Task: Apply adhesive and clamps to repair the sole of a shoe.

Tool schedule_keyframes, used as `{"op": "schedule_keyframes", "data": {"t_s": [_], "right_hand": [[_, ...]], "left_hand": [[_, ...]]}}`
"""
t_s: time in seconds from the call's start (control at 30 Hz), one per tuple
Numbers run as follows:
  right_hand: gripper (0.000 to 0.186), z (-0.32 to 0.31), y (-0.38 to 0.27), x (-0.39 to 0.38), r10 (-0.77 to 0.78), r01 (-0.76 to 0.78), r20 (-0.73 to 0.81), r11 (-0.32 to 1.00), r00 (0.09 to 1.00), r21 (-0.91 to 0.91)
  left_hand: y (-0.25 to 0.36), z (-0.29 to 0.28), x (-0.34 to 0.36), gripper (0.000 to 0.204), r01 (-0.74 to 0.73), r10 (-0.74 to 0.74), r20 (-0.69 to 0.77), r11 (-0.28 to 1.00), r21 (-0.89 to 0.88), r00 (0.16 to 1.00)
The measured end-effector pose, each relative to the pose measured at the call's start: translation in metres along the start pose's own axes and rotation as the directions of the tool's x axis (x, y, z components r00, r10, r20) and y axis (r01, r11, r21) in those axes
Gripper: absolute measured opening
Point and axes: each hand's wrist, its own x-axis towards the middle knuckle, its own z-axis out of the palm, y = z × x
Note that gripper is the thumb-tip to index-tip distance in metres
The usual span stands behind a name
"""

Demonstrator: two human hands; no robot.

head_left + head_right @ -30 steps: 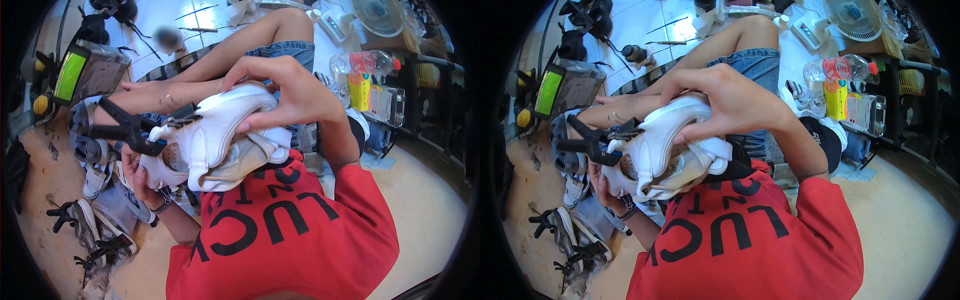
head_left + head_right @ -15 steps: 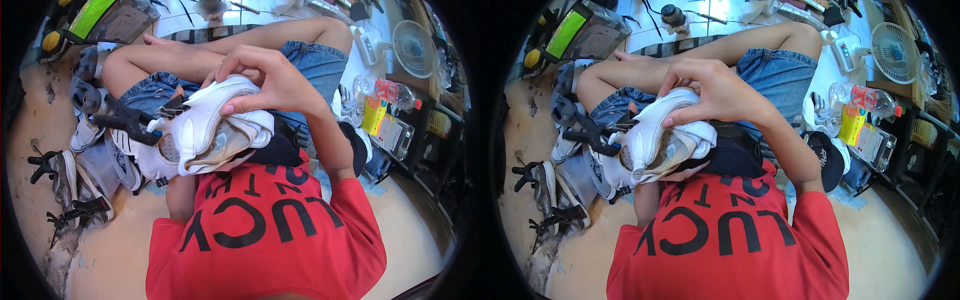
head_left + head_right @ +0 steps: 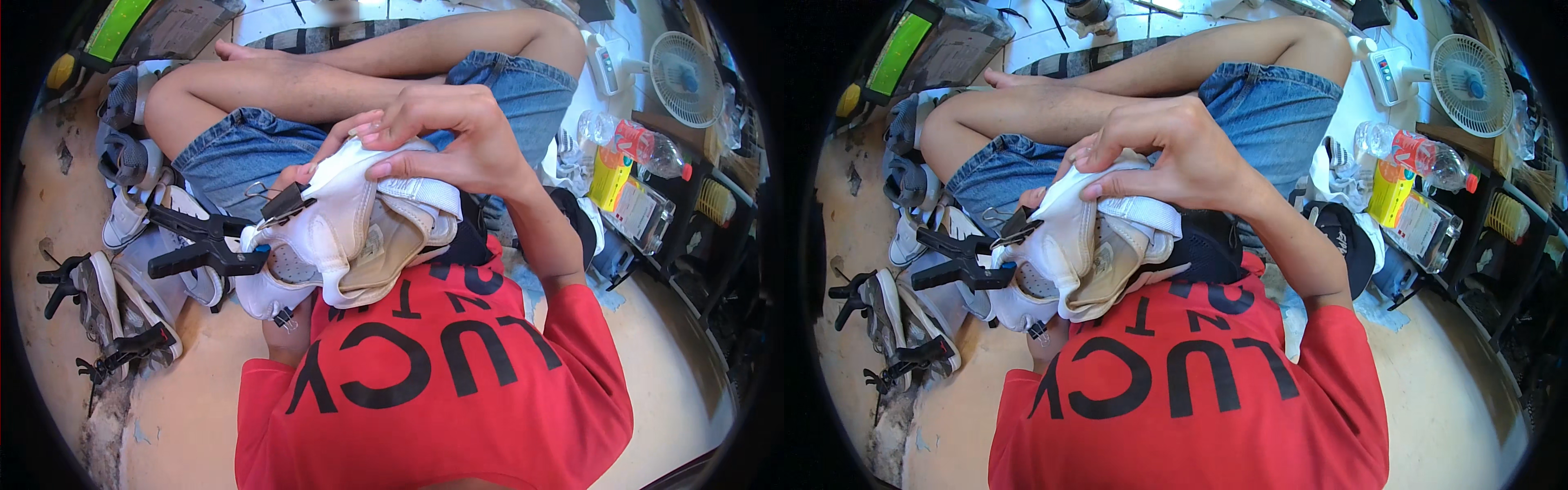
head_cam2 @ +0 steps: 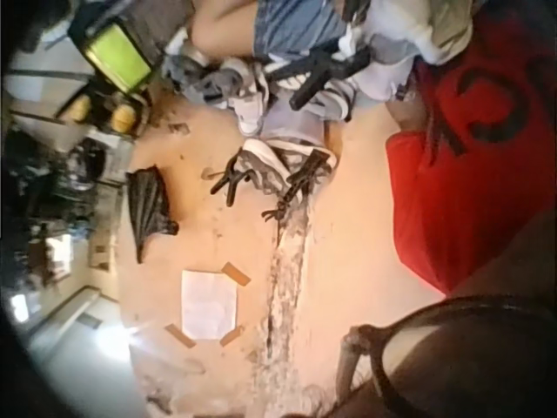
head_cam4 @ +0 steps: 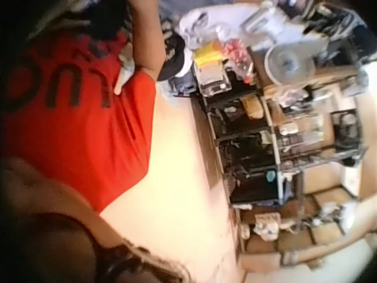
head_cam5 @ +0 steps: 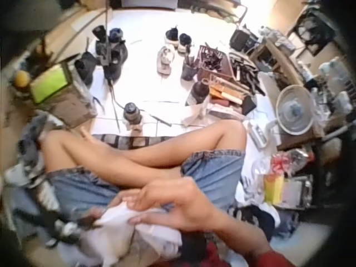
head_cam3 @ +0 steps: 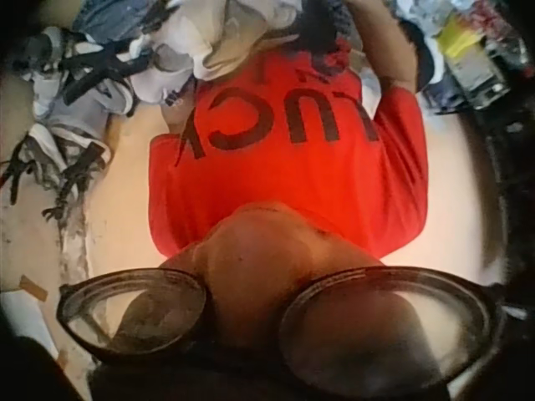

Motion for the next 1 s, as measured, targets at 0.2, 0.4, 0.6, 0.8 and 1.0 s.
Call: {"op": "schedule_keyframes", "data": {"t_s": [0.2, 0.4, 0.6, 0.8, 1.0], "right_hand": [[0.018, 0.010, -0.003, -0.004, -0.050, 0.054, -0.066, 0.996, 0.997, 0.069], [0.018, 0.017, -0.014, -0.005, -0.065, 0.071, -0.073, 0.994, 0.995, 0.080], [0.026, 0.018, -0.025, -0.008, -0.020, 0.026, -0.083, 0.997, 0.996, 0.066], [0.022, 0.018, -0.015, -0.010, -0.001, 0.012, -0.109, 0.994, 0.994, 0.104], [0.016, 0.023, -0.007, 0.001, -0.011, 0.035, -0.142, 0.986, 0.990, 0.165]], "left_hand": [[0.005, -0.002, -0.005, 0.093, 0.118, -0.115, -0.085, 0.992, 0.035, 0.990], [0.001, 0.007, -0.011, 0.094, 0.074, -0.073, -0.024, 0.994, 0.084, 0.997], [0.001, 0.015, -0.019, 0.095, 0.117, -0.114, -0.101, 0.993, 0.028, 0.988], [0.004, 0.014, -0.012, 0.093, 0.089, -0.088, -0.045, 0.996, 0.024, 0.995], [0.022, -0.011, -0.016, 0.097, 0.063, -0.037, -0.066, 0.888, 0.455, 0.997]]}}
